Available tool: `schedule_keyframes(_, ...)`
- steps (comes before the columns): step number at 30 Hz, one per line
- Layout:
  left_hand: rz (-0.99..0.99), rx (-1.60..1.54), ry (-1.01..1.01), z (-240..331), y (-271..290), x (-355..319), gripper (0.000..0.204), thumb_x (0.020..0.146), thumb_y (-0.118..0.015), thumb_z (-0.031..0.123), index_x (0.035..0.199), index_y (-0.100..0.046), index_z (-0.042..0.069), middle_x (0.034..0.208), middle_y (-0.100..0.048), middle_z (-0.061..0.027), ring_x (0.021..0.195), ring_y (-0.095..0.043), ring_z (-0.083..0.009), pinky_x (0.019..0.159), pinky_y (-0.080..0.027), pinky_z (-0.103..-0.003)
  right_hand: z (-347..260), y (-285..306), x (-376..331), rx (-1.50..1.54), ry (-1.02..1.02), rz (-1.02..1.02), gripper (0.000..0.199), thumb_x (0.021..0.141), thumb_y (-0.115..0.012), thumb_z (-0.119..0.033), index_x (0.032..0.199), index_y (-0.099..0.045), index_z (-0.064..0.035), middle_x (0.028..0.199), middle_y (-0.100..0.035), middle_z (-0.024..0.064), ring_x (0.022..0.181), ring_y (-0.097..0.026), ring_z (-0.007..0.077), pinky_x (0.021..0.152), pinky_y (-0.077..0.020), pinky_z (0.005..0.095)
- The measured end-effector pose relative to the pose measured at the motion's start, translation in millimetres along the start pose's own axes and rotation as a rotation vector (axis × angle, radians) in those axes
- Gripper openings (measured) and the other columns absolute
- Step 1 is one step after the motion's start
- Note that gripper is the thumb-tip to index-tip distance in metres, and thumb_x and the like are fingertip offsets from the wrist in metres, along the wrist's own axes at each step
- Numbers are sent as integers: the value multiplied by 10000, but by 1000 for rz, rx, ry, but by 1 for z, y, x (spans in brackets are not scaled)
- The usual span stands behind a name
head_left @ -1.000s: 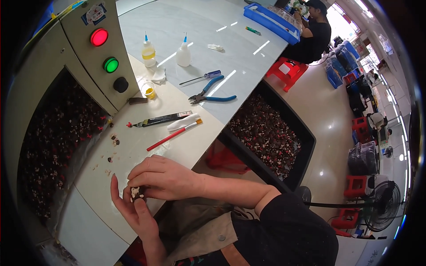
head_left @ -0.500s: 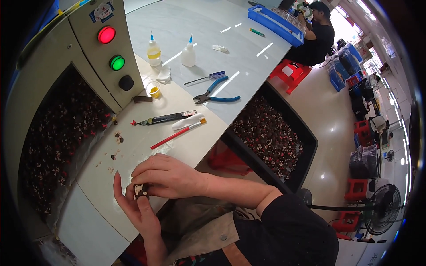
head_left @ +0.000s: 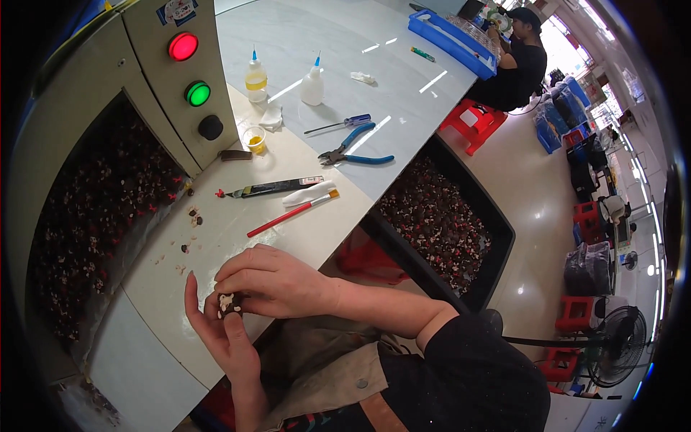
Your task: Assembling and gluing small decorative figurines at a factory workbench.
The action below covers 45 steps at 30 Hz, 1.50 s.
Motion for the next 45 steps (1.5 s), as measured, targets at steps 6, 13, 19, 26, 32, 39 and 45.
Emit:
schedule_keyframes(6,-9,-10,-7,0,0,0,656,928,-522,237,1440,-159,46,1054,-529,-122,927,-526,-157,839,-424,-286,0,0,0,1,-4,4,370,655,-704,-1,1001,-624,-104,1050,-593,21,929,-578,214,796,-456,328)
schedule_keyframes(13,-5,-11,-6,-2,1,0,650,928,-522,230,1439,-164,49,1049,-527,-117,929,-523,-153,839,-422,-282,1,0,0,-1,-2,5,373,653,-703,1,1002,-624,-104,1050,-593,20,932,-578,212,798,-458,330)
schedule_keyframes(19,-5,-2,-3,-1,2,0,629,921,-503,176,1439,-167,56,1051,-527,-118,932,-522,-152,844,-423,-283,0,-1,0,1,-4,-5,369,657,-701,0,1001,-619,-103,1055,-594,19,947,-577,212,806,-457,333)
schedule_keyframes(26,48,-68,41,0,0,3,635,892,-489,112,1438,-171,55,1082,-531,-113,934,-533,-183,871,-437,-330,6,6,-3,-24,-66,49,395,654,-703,8,1026,-602,-78,1061,-586,56,976,-573,234,825,-463,340)
schedule_keyframes(32,-67,136,-327,86,-1,-15,618,875,-541,236,1399,-275,45,1069,-542,-110,1022,-500,-251,885,-428,-404,15,13,-6,48,-130,109,419,639,-692,52,1032,-590,-47,1065,-569,100,990,-568,265,843,-472,345)
schedule_keyframes(39,-338,-107,-276,216,-74,-34,98,923,-535,261,993,-492,208,721,-545,83,868,-457,-153,853,-378,-355,14,-6,-1,8,-118,38,411,650,-689,56,1034,-580,-39,1061,-569,104,994,-564,271,845,-471,344)
schedule_keyframes(45,116,-98,-128,215,-39,-47,99,941,-441,274,888,-450,191,660,-493,107,841,-407,-148,861,-300,-336,7,-12,2,-9,-93,-5,406,646,-697,53,1025,-588,-44,1063,-576,97,1001,-568,259,850,-471,333)
Point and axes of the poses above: each hand's wrist, its own x-axis towards the middle knuckle, its own y-axis out of the back of the hand, z = x × y, the point moved 9 cm from there along x, towards the middle knuckle
